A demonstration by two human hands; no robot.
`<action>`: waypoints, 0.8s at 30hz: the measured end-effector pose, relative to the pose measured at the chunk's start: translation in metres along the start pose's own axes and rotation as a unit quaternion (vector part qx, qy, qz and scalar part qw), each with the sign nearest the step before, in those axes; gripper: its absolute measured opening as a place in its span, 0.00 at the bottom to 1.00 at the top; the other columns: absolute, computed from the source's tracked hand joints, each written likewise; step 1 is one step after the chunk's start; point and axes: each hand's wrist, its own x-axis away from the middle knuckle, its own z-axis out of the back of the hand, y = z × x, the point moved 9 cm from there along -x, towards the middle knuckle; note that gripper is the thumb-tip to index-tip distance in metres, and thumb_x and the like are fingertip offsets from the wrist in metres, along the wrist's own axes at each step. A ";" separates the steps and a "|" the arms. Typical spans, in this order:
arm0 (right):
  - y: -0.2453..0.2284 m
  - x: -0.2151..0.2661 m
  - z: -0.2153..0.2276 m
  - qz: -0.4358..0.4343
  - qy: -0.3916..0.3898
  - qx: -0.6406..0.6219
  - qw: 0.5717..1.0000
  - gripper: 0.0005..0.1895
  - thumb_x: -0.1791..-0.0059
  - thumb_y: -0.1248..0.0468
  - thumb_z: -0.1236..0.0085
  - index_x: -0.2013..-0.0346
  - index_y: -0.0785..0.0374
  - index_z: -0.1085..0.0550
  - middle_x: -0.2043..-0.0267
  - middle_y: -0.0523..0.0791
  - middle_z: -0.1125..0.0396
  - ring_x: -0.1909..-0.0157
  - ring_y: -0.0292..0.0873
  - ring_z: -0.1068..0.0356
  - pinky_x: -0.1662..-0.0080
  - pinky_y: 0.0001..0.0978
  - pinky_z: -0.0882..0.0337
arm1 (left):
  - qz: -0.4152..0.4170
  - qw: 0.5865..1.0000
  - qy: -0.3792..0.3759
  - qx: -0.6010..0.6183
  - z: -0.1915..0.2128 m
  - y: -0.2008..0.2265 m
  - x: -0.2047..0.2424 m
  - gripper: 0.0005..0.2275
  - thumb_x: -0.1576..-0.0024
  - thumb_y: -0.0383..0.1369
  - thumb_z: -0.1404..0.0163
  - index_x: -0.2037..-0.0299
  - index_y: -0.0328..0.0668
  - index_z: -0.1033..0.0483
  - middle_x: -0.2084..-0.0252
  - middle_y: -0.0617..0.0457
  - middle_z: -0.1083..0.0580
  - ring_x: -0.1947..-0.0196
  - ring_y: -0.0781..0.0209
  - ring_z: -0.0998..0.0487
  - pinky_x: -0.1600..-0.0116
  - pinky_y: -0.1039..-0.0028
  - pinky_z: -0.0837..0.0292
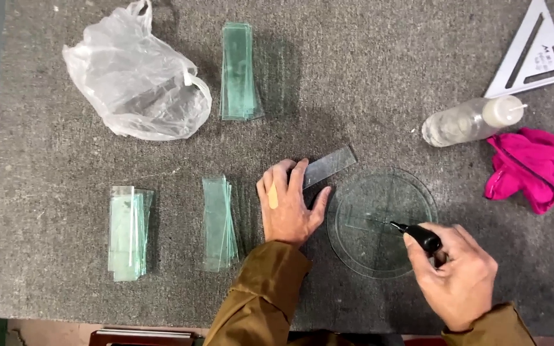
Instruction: Measuring and aligning glass strips on a circular glass base using a tape measure and marking tool.
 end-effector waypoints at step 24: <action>0.010 0.001 -0.018 0.002 0.004 -0.041 0.999 0.10 0.49 0.58 0.29 0.55 0.56 0.14 0.63 0.43 0.24 0.77 0.39 0.32 0.68 0.32 0.29 | -0.013 1.000 0.012 -0.004 -0.003 -0.001 0.001 0.28 0.35 0.59 0.48 0.36 0.45 0.23 0.41 0.44 0.30 0.43 0.46 0.30 0.35 0.47 0.32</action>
